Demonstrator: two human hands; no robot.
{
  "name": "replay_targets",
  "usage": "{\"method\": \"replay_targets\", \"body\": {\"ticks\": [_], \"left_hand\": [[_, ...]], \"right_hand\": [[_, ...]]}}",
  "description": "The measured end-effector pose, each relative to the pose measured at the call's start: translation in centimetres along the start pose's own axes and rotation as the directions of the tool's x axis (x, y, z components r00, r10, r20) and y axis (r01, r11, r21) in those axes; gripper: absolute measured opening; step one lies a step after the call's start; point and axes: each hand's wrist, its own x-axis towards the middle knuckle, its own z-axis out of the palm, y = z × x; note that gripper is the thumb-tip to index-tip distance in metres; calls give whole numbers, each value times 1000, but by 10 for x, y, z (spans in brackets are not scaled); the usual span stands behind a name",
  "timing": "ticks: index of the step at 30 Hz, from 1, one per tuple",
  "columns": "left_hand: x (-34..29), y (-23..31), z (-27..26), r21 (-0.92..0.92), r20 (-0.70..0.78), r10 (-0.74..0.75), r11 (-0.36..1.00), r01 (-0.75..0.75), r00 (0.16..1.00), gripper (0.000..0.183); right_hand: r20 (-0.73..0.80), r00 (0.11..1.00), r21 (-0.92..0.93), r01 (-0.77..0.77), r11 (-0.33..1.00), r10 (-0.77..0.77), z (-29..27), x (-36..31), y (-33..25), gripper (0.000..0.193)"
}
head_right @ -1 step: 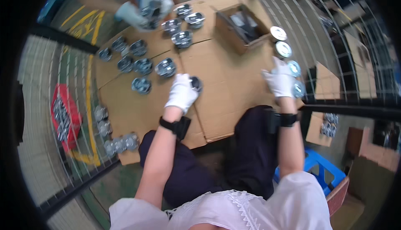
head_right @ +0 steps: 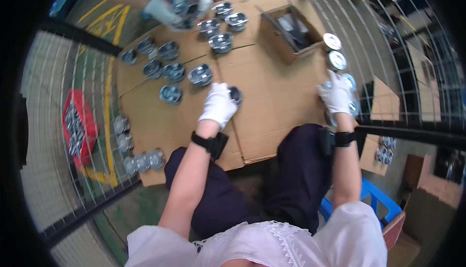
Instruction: Inspecting metal pistons, marking them with a black marker, and transferring them into a shipping crate.
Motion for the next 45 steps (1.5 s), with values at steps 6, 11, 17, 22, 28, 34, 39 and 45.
{"method": "replay_targets", "body": {"ticks": [6,11,17,22,28,34,39,45], "left_hand": [[2,-11,-32,-52,-29,-324,945,323,945,18],[13,-22,-21,-260,0,-417,877,403,909,32],[-13,6,-57,57,-127,68,997,-61,990,51],[-12,30,-70,-820,501,407,-61,570,764,57],[-16,32,-80,-860,448,455,-16,510,770,42],[-7,28,-75,-906,316,309,-182,382,897,34],[0,24,-64,-924,288,207,-199,328,935,36],[-7,41,-74,-942,47,121,335,4,992,49]], "right_hand": [[227,959,-244,-115,963,172,20,-4,9,79],[201,971,-151,-101,983,131,14,2,24,85],[225,910,588,158,793,-348,-66,-17,-117,93],[96,801,475,485,734,-591,-97,-35,-161,89],[-31,752,380,618,688,-658,-89,-31,-176,83],[-24,1000,918,25,395,-8,-53,-44,-179,63],[332,943,856,-289,-429,27,7,-48,-192,47],[418,861,658,-508,-556,-291,34,-47,-189,65]]}}
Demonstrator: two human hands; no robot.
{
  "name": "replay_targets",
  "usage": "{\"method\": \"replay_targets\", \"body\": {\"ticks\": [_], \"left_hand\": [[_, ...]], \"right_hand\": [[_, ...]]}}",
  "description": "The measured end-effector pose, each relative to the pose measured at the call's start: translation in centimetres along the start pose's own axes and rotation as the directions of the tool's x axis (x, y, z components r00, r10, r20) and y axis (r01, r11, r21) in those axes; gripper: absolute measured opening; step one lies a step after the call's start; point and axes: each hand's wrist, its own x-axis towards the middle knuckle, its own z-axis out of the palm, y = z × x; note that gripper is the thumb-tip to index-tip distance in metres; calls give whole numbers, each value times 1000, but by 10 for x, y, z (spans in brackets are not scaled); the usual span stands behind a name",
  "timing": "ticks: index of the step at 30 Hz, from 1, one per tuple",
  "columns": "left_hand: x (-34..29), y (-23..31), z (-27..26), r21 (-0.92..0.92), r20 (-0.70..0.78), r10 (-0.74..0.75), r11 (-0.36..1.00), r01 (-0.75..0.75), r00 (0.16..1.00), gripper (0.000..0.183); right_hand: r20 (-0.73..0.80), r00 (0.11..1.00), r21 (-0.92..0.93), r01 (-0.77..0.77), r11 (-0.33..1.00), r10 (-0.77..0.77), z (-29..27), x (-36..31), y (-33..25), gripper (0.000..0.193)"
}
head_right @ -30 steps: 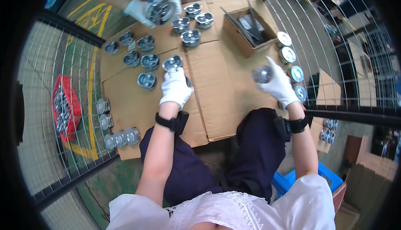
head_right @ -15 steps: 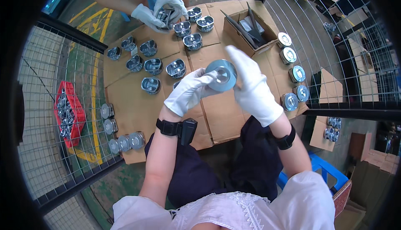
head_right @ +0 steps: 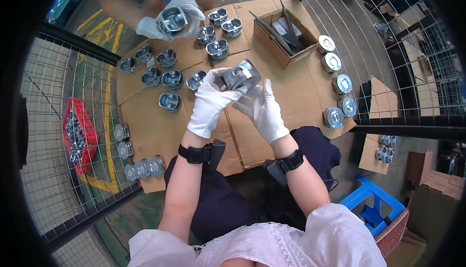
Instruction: Inspecting metal pistons, marking them with a black marker, and transferring them into a shipping crate.
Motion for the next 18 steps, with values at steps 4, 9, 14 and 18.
{"method": "replay_targets", "body": {"ticks": [4,9,14,18], "left_hand": [[-7,-5,12,435,44,431,803,-406,901,49],[-11,1,21,472,96,499,739,-481,861,48],[-13,5,19,468,100,477,752,-465,873,48],[-11,7,15,521,99,518,700,-487,850,49]], "right_hand": [[75,996,248,-58,967,40,14,-2,-1,47],[-61,997,164,-32,986,43,15,-4,-4,52],[-59,998,265,4,964,12,17,-2,-8,47],[97,995,424,-27,905,-16,19,-6,-14,46]]}}
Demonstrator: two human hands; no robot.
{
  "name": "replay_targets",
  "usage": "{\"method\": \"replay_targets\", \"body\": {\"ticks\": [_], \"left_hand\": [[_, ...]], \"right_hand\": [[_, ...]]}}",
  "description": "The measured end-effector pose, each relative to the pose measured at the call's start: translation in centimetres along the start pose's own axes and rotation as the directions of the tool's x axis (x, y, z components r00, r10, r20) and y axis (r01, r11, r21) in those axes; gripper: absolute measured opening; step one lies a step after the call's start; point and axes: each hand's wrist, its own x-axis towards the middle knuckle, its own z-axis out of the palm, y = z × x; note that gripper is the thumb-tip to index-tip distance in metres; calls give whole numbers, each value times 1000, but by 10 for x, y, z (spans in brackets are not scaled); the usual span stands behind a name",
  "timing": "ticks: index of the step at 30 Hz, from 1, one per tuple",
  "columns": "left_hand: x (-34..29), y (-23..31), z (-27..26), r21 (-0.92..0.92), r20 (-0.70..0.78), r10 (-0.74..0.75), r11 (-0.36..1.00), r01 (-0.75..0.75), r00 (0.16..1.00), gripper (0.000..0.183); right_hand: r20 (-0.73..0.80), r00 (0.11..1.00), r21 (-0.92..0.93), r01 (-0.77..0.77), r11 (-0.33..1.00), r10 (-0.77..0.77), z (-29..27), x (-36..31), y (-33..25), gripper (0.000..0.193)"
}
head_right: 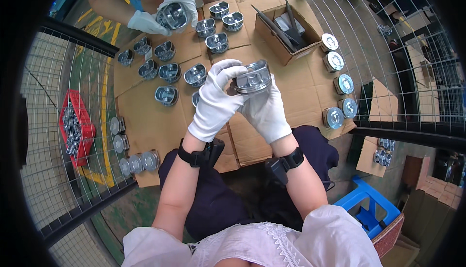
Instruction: Inspecting metal pistons, marking them with a black marker, and transferring them into a shipping crate.
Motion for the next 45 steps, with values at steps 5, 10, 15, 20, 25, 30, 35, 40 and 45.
{"method": "replay_targets", "body": {"ticks": [5,10,15,20,25,30,35,40,45], "left_hand": [[0,3,1,-28,-12,-20,999,20,1000,52],[1,-1,-2,5,-32,-45,999,45,998,51],[2,-8,-2,59,-31,-99,993,100,995,48],[-4,-33,1,255,-49,-115,959,123,992,54],[-4,-27,8,128,-38,-127,983,131,991,64],[-3,-17,10,61,-65,-52,997,56,997,65],[-3,-17,12,14,-84,-59,998,61,995,53],[-3,-19,10,-41,-96,-102,994,98,990,51],[-1,-10,8,-178,-56,-222,962,209,973,50]], "right_hand": [[-79,995,5,-65,998,65,-6,-4,2,52],[59,975,-61,-209,976,213,-15,-6,5,48],[26,985,-12,-171,985,172,-7,-5,1,55],[-79,997,-113,-36,993,27,8,-5,-1,58],[-73,969,-397,188,898,-235,-1,-4,1,43],[-146,889,-689,224,689,-435,6,-6,15,32],[-165,843,-807,184,562,-513,-5,2,25,32],[-67,997,-375,-1,927,-27,-5,0,7,58],[-47,978,-121,-208,970,204,3,0,7,80]]}}
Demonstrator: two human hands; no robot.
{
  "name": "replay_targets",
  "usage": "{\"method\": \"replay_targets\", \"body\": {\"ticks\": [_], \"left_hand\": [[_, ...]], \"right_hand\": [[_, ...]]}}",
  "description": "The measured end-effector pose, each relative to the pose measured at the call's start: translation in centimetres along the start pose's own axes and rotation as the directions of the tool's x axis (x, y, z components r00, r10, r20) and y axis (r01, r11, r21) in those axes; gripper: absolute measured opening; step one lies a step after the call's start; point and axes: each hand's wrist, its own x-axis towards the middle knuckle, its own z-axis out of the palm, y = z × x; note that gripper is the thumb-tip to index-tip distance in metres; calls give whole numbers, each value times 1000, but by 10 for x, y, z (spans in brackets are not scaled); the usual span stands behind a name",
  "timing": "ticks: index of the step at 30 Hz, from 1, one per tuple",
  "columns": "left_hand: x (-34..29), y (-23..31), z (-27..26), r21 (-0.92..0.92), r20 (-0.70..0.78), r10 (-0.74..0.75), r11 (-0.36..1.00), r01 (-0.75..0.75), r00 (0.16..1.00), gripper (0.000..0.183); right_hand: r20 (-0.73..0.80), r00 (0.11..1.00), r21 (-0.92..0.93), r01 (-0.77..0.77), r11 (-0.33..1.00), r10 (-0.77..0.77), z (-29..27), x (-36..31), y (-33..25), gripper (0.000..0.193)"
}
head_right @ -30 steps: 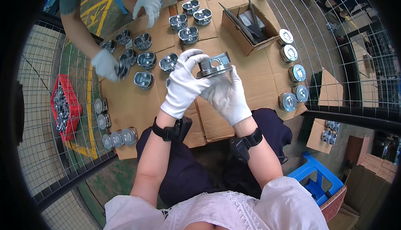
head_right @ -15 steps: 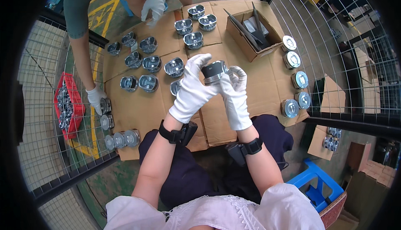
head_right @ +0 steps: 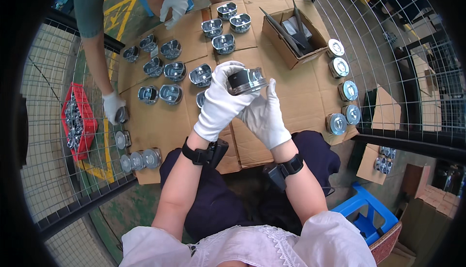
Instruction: Inspecting metal pistons, marking them with a black marker, and transferring them into a shipping crate.
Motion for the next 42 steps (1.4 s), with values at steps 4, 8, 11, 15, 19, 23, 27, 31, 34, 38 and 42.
{"method": "replay_targets", "body": {"ticks": [4,8,11,15,19,23,27,31,34,38,42], "left_hand": [[3,-5,-5,170,4,116,979,-115,993,48],[2,-5,-6,215,31,97,971,-101,995,48],[2,1,-5,222,37,101,969,-107,994,50],[3,7,-5,204,46,89,974,-97,995,51],[2,8,-7,222,36,151,963,-156,988,50],[3,5,-7,228,29,151,961,-154,988,48],[2,-9,-4,287,53,165,942,-174,985,48],[-1,-21,1,345,111,166,918,-194,980,49],[-4,-30,4,358,139,142,915,-184,980,47],[-7,-33,5,377,147,91,916,-140,985,52],[-8,-52,4,418,71,105,900,-125,992,34]], "right_hand": [[30,991,-36,128,991,-127,3,-7,-9,64],[-15,976,-112,213,971,-216,2,-10,-13,52],[65,988,-49,142,989,-139,3,-9,-14,61],[28,997,1,67,998,-67,1,-7,-11,75],[30,996,-15,87,996,-86,7,-7,-10,75],[27,970,-247,242,938,-243,5,-8,-11,67],[38,757,-743,458,488,-653,-13,3,-6,56],[136,581,-898,415,148,-802,-13,4,2,73],[204,541,-955,294,-43,-816,-12,2,3,75],[214,527,-957,282,-69,-822,-13,1,1,75],[193,544,-961,272,-46,-817,-17,2,-1,75]]}}
